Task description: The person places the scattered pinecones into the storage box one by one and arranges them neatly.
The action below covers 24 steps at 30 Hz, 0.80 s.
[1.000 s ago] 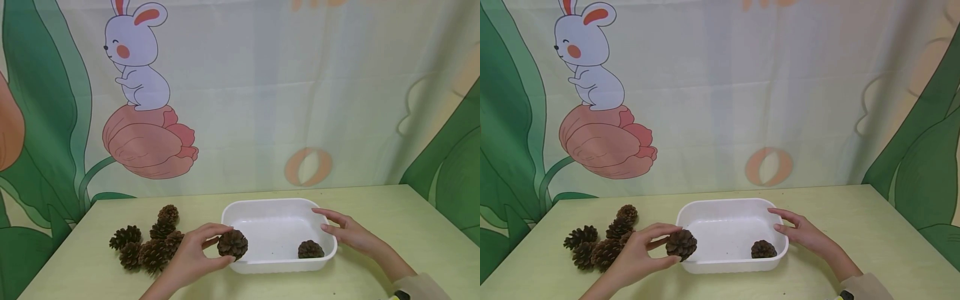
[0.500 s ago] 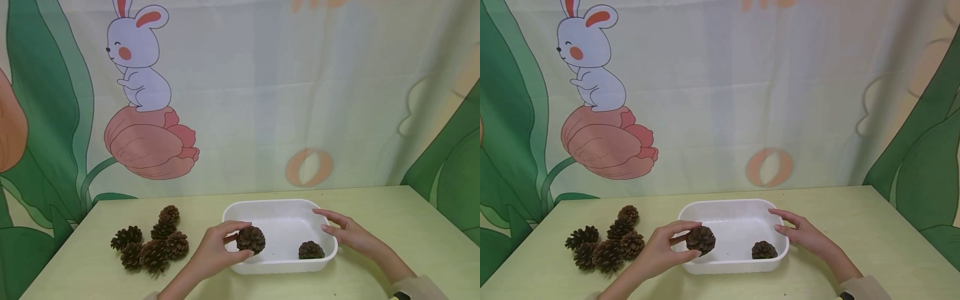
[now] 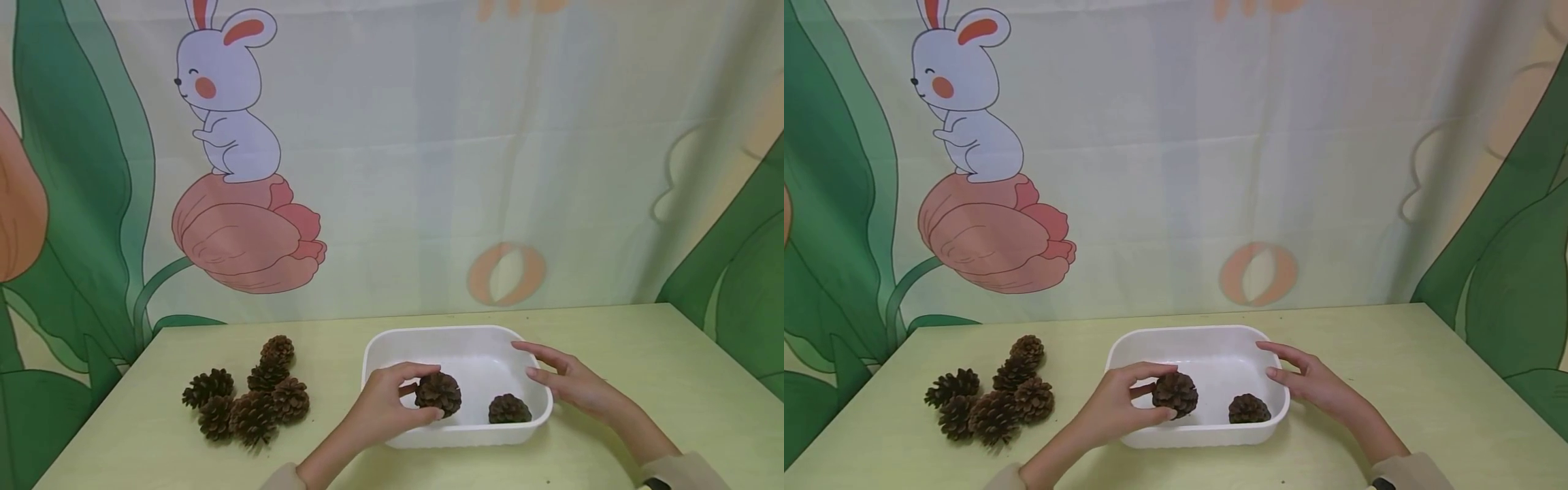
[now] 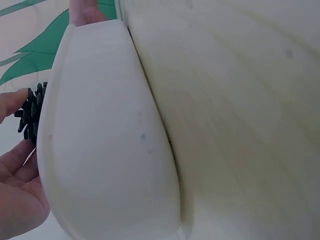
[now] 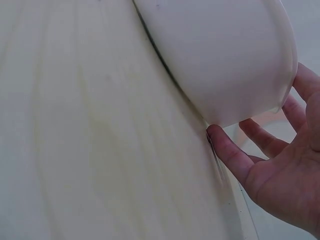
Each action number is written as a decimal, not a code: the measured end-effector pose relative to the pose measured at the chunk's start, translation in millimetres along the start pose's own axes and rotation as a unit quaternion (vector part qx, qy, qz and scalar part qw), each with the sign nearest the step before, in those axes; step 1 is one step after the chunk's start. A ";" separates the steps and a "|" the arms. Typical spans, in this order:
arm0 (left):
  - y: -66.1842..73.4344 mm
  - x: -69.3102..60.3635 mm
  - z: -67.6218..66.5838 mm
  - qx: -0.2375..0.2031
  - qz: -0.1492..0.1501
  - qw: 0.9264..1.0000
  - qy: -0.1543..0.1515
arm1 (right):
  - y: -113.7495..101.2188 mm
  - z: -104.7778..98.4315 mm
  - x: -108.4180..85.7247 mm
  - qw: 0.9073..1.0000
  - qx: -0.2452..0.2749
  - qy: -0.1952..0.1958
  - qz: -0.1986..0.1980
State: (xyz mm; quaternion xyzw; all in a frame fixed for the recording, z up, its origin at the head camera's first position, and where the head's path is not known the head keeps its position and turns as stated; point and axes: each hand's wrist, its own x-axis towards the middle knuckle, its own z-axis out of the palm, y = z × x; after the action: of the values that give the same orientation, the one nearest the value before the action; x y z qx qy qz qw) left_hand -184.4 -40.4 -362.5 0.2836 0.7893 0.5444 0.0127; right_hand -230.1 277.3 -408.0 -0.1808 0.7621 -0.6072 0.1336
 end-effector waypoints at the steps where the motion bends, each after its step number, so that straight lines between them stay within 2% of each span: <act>1: -0.3 1.2 1.5 0.003 -0.001 1.000 -0.002 | 0.2 0.1 0.1 1.000 0.000 0.000 0.000; 14: -4.2 19.5 13.8 0.050 -0.023 0.998 -0.044 | 1.2 0.4 0.5 1.000 0.001 0.004 -0.003; 24: -7.4 29.8 21.9 0.111 -0.036 0.990 -0.081 | 2.5 0.5 0.8 1.000 0.001 0.004 -0.007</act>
State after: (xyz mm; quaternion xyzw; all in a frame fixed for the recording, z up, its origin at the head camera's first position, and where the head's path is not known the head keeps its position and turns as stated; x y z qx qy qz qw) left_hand -205.4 -9.9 -369.1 0.2978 0.8509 0.4278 0.0652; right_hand -230.9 277.1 -410.6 -0.1833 0.7610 -0.6093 0.1267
